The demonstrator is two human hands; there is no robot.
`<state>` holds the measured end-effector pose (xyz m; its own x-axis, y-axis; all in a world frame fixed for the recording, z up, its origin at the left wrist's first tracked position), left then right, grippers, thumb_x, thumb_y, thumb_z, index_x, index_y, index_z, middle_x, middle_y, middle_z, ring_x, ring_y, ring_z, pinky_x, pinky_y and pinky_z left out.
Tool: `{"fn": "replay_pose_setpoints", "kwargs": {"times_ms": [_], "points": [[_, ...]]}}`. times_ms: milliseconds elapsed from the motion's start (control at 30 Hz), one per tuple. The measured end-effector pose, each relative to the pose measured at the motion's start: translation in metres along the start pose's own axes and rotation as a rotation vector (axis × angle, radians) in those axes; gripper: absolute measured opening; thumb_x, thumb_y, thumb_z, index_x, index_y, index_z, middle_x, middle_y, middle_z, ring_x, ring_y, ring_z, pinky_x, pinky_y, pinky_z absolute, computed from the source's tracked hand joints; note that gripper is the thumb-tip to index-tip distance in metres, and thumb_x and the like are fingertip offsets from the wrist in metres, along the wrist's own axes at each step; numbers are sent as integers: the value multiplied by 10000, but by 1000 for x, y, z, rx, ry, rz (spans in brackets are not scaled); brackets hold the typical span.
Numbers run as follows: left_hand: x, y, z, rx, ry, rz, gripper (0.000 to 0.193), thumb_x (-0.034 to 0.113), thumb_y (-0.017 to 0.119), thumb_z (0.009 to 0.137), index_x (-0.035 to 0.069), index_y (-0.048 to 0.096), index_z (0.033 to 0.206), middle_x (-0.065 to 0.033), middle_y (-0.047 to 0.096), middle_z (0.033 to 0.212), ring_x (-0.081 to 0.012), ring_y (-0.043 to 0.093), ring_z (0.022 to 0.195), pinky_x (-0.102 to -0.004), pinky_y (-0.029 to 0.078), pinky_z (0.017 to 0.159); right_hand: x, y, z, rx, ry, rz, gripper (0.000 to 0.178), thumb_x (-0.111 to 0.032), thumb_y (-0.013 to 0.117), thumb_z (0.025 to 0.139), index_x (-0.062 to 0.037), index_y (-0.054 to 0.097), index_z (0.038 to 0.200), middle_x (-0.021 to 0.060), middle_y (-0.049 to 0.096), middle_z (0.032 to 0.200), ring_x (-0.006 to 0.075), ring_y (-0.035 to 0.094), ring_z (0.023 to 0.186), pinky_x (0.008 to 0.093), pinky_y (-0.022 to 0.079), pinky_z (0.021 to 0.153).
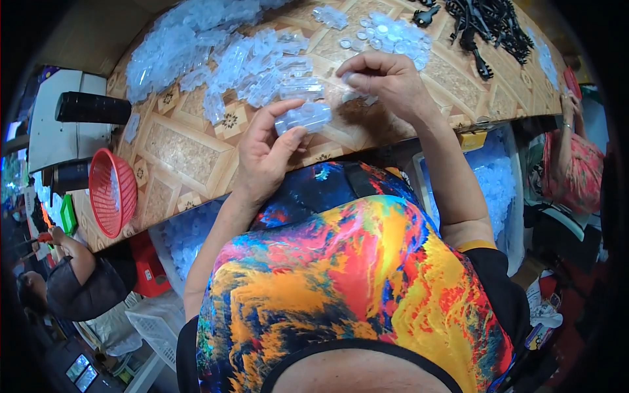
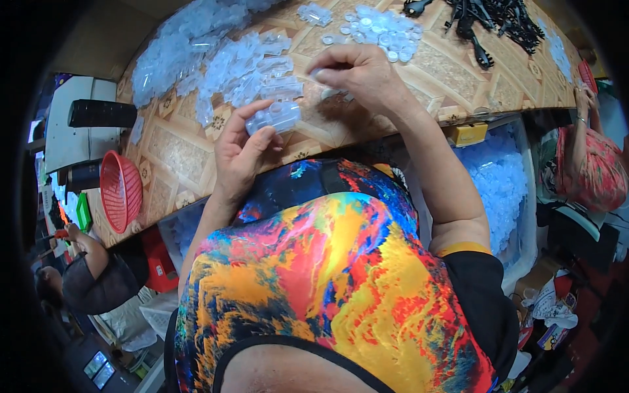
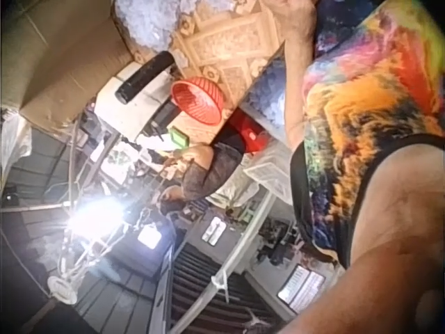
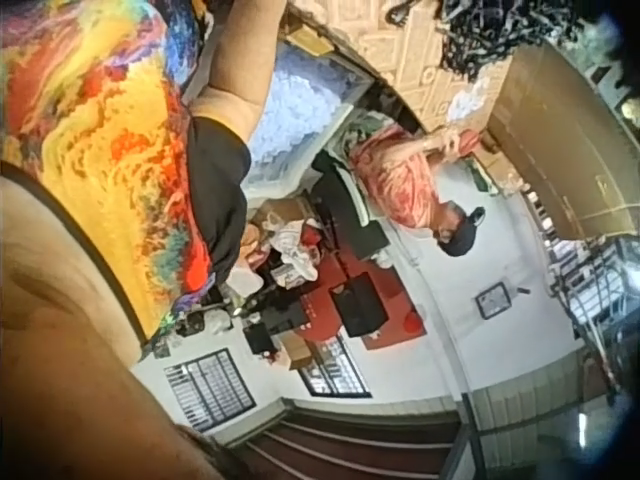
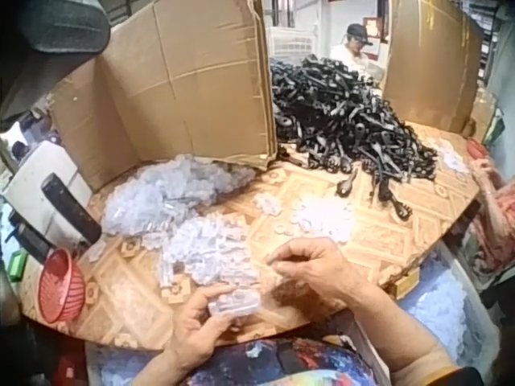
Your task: The person sorts small clear plastic components by hand on a table.
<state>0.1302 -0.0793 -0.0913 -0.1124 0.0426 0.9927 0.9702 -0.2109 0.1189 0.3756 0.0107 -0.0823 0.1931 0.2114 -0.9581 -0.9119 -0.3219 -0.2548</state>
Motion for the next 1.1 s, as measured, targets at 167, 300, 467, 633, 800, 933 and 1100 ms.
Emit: {"fn": "replay_pose_setpoints", "kwargs": {"times_ms": [167, 300, 467, 633, 800, 933, 1100], "points": [[-3, -2, -6, 16, 88, 42, 333, 49, 624, 981, 19, 490, 1285, -53, 629, 1029, -89, 604, 860, -233, 506, 759, -30, 37, 0, -322, 194, 412, 204, -68, 717, 893, -12, 722, 1090, 15, 716, 958, 83, 655, 902, 235, 525, 819], [-8, -13, -12, 62, 86, 94, 305, 31, 647, 955, 15, 520, 1232, -65, 632, 1026, -115, 617, 878, -247, 505, 767, -23, 57, 6, -362, 275, 304, 199, -22, 712, 867, -19, 717, 1065, 24, 714, 943, 87, 650, 871, 228, 519, 817], [-10, -24, -20, 100, 295, 421, 285, -6, 684, 876, 18, 590, 1144, -124, 654, 1011, -246, 669, 872, -328, 525, 764, -21, 74, 3, -324, 419, 515, 127, 25, 733, 820, -6, 713, 941, 9, 663, 828, 89, 601, 796, 246, 511, 759], [-8, -27, -23, 93, 397, 560, 313, -23, 696, 846, 24, 599, 1139, -157, 667, 999, -318, 685, 890, -373, 533, 761, -15, 83, 3, -345, 491, 467, 148, 63, 736, 783, -5, 703, 910, 3, 638, 780, 91, 589, 760, 237, 500, 717], [-14, -30, -23, 37, 458, 636, 332, -45, 702, 818, 26, 607, 1129, -165, 682, 986, -338, 697, 886, -390, 544, 755, -8, 87, 6, -359, 501, 229, 214, 91, 700, 747, -7, 685, 937, 23, 669, 860, 116, 617, 777, 259, 520, 715], [-24, -35, -21, 74, 457, 585, 339, -56, 698, 810, 26, 607, 1127, -172, 686, 1001, -339, 705, 905, -389, 552, 754, -5, 91, 10, -361, 498, 167, 246, 93, 701, 716, -9, 687, 938, 23, 664, 853, 124, 614, 769, 263, 519, 704], [-24, -38, -12, 56, 506, 564, 353, -69, 688, 807, 25, 600, 1136, -183, 685, 1008, -346, 706, 923, -391, 555, 754, -15, 84, 26, -403, 582, 85, 254, 65, 729, 688, -10, 695, 928, 20, 640, 815, 123, 602, 731, 257, 505, 648]]}}
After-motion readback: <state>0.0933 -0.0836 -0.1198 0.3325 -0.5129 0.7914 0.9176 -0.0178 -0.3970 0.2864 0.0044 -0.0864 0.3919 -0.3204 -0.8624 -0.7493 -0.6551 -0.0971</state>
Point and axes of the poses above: each hand's wrist, its own z-axis towards the middle knuckle, its own y-axis out of the palm, x = y × z, the point moved 1 cm from there along z, towards the middle knuckle
